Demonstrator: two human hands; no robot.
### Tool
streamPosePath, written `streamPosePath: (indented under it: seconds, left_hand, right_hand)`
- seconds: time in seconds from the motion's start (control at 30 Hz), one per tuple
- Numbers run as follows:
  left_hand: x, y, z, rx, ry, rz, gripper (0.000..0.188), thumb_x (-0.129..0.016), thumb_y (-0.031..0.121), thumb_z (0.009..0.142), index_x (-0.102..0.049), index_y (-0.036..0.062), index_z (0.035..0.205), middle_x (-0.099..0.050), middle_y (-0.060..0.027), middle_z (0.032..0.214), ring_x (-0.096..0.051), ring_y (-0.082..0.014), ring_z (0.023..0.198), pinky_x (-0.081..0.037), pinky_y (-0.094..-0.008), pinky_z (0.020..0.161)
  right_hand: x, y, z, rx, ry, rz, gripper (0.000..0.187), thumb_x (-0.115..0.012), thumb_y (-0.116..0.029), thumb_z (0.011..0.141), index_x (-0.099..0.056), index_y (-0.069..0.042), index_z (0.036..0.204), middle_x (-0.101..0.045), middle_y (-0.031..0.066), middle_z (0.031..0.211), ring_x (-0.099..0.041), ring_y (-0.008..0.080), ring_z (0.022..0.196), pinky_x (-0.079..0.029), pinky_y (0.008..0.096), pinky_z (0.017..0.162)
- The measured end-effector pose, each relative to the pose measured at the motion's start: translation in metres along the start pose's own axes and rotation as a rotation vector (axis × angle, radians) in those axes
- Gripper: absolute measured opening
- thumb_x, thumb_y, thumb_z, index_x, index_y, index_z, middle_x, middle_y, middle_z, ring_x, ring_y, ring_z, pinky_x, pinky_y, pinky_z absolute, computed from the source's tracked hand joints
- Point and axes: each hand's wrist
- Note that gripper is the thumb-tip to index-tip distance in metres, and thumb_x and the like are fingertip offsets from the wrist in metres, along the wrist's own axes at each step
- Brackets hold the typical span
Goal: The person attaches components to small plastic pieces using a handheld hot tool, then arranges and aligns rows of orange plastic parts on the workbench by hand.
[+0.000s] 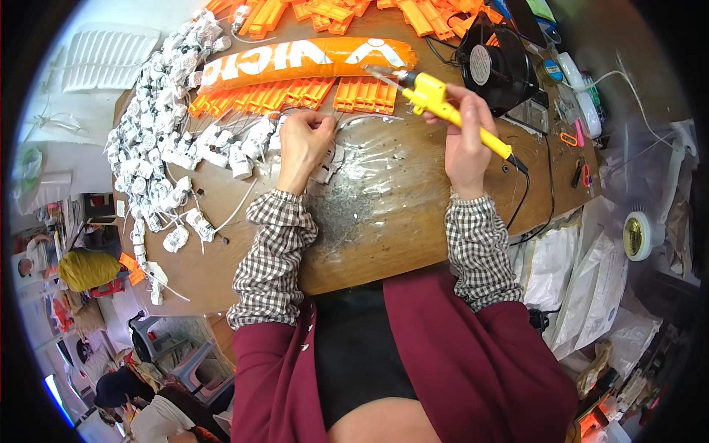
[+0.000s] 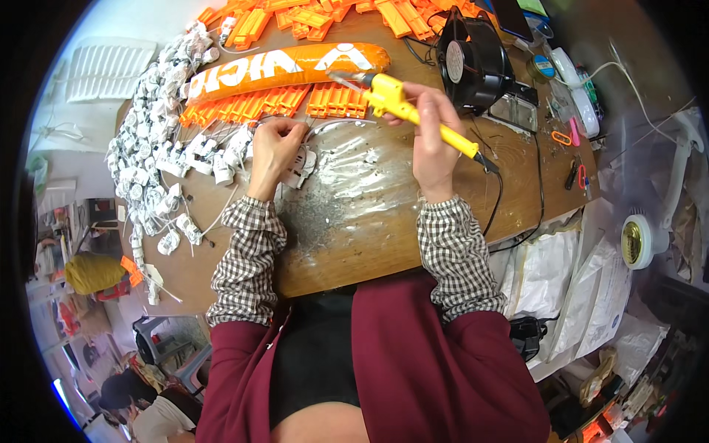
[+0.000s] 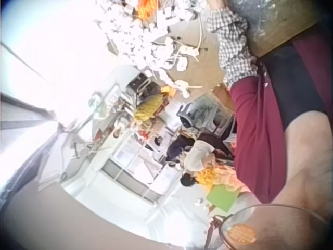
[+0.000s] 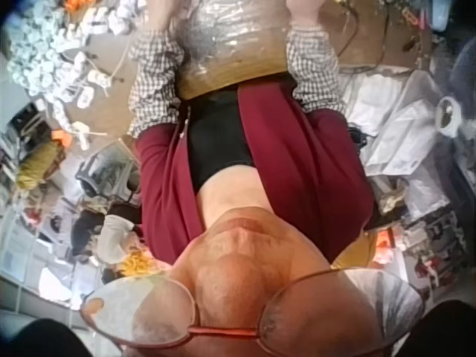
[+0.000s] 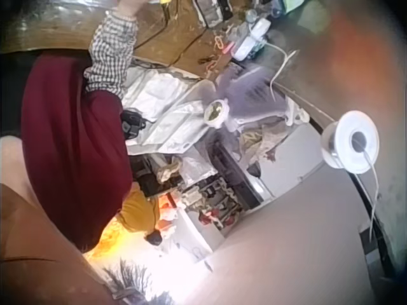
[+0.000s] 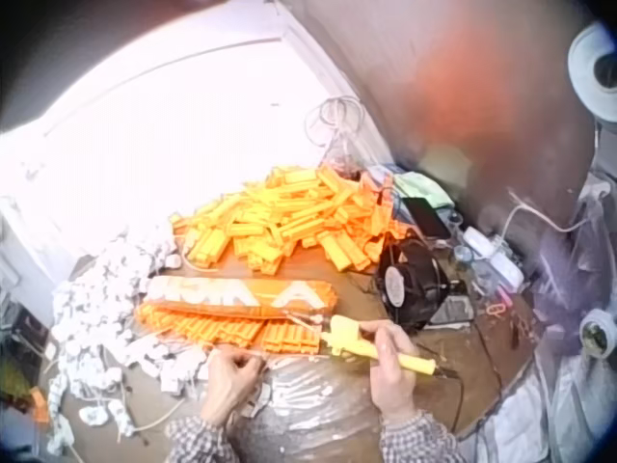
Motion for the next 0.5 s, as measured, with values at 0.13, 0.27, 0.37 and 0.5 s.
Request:
streamPosePath:
  seconds: [0.13,0.27,0.37,0.5]
  left_hand:
    - [0.005,0.006,0.008,0.077,-0.103,0.004,0.031,-0.072,0.026,0.083,-0.079,-0.0041,0.088,-0.074,-0.0195,0.074,-0.073,-0.0269,0.069,-0.055,-0.0376,0.071]
    - [0.006,-0.001,0.012,0.121,-0.166,0.038,0.032,-0.072,0.027,0.089,-0.080,-0.0037,0.093,-0.076,-0.0092,0.076,-0.066,-0.0118,0.066,-0.050,-0.0280,0.064]
    - [0.006,-0.001,0.013,0.118,-0.181,0.047,0.033,-0.072,0.028,0.090,-0.080,-0.0033,0.095,-0.076,-0.0088,0.076,-0.066,-0.0115,0.066,-0.050,-0.0279,0.063]
    - [0.007,0.001,0.012,0.121,-0.182,0.055,0.032,-0.072,0.028,0.090,-0.080,-0.0031,0.095,-0.076,-0.0088,0.077,-0.067,-0.0112,0.067,-0.050,-0.0277,0.063]
  right_hand:
    - [-0.014,0.003,-0.005,0.169,-0.236,-0.387,0.014,-0.064,-0.005,0.100,-0.066,0.003,0.089,-0.070,0.0109,0.097,-0.069,0.0155,0.083,-0.056,0.0280,0.071]
    - [-0.025,0.005,-0.004,0.303,-0.330,-0.557,0.016,-0.068,-0.004,0.097,-0.065,0.003,0.083,-0.071,0.0105,0.091,-0.068,0.0153,0.079,-0.053,0.0286,0.068]
    - [-0.026,0.007,-0.003,0.326,-0.350,-0.566,0.016,-0.070,-0.003,0.096,-0.063,0.002,0.081,-0.071,0.0108,0.089,-0.067,0.0162,0.077,-0.052,0.0293,0.067]
    - [-0.025,0.008,-0.003,0.329,-0.371,-0.574,0.016,-0.070,-0.002,0.095,-0.063,0.002,0.081,-0.070,0.0115,0.088,-0.067,0.0167,0.076,-0.051,0.0299,0.066]
Point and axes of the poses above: each hand's wrist, its own z-axis towards the middle knuckle, its own x-axis out of the back of the hand, y = z × x
